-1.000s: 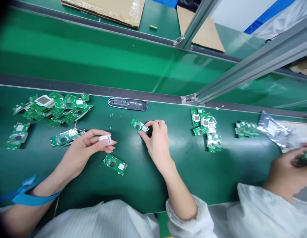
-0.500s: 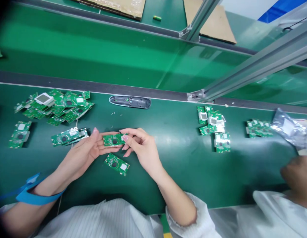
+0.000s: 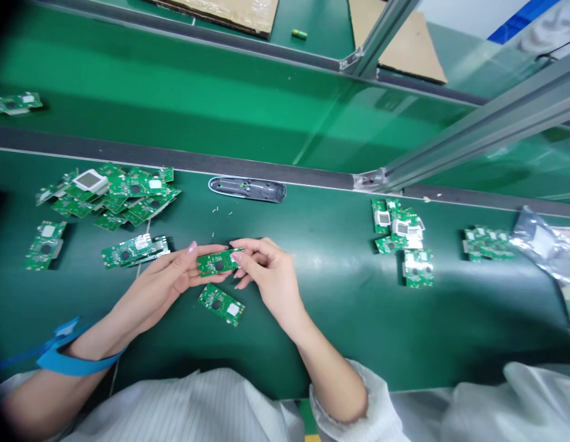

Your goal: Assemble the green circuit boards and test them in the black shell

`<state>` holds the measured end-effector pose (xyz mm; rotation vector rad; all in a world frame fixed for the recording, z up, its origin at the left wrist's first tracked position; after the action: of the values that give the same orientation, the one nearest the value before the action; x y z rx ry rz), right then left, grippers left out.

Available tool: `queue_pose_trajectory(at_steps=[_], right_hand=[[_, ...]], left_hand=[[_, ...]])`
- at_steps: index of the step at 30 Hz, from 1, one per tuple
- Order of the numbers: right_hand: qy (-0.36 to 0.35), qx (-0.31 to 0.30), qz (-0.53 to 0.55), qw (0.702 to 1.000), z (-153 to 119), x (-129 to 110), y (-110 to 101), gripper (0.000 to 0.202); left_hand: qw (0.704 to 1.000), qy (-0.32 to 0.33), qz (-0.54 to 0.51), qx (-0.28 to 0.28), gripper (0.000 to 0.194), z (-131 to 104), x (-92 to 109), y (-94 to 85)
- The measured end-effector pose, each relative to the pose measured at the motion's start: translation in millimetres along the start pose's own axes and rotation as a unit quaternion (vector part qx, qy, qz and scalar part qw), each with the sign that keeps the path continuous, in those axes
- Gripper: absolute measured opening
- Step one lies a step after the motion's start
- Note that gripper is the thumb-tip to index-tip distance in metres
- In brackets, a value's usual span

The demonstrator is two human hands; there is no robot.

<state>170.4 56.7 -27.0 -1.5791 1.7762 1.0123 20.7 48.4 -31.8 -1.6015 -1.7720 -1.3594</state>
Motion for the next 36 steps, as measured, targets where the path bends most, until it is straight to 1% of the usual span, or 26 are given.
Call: queue_pose_trajectory(at_steps=[2, 4, 8, 12, 14, 19, 26, 30, 36], right_hand=[[-0.013, 0.005, -0.007, 1.000, -0.5, -1.4, 0.6, 0.023], [-0.030, 0.007, -0.014, 0.999, -2.1, -4.2, 1.9, 0.021], [-0.064, 0.016, -0.033, 0.997, -7.1, -10.5, 3.1, 0.018], [-0.057, 0.006, -0.053, 0.997, -7.8, -8.9, 4.8, 0.022], [-0.052, -0.003, -0.061, 0.997, -6.9, -7.6, 5.9, 0.025], [-0.059, -0.004, -0.076, 0.995, -7.0, -9.7, 6.0, 0.026], [-0.074, 0.014, -0.064, 0.995, -8.9, -11.3, 4.5, 0.027], [-0.073, 0.009, -0.062, 0.995, -8.0, -8.3, 5.9, 0.028], [-0.080, -0.009, -0.074, 0.994, -9.6, -9.1, 8.8, 0.024]], left_hand=[[1.000, 0.002, 0.005, -0.015, 0.035, 0.2, -0.6, 2.2], [1.000, 0.001, 0.009, -0.023, 0.038, 0.4, -2.0, 3.9], [1.000, 0.017, 0.007, -0.020, 0.040, 1.5, -1.2, 3.3], [0.998, 0.037, 0.007, -0.044, 0.037, 2.7, 1.7, 4.5], [0.997, 0.048, 0.023, -0.050, 0.035, 3.7, 2.2, 2.7], [0.994, 0.067, 0.069, -0.044, 0.029, 4.9, -0.6, -1.8], [0.997, 0.075, 0.024, -0.007, 0.032, 2.5, 4.8, 1.1], [0.997, 0.074, 0.037, -0.005, 0.033, 2.9, 5.1, -0.7], [0.995, 0.094, 0.038, -0.009, 0.029, 1.1, 8.7, -1.9]])
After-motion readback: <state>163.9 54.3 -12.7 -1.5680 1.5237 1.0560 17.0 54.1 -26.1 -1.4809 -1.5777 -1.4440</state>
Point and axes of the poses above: each hand's wrist, its own z-axis towards the middle knuckle, its own y-axis out of the palm, x = y × z, the point moved 9 cm from there along z, towards the middle knuckle, and after that the axes turned 9 degrees about y, right-handed, at the moved point
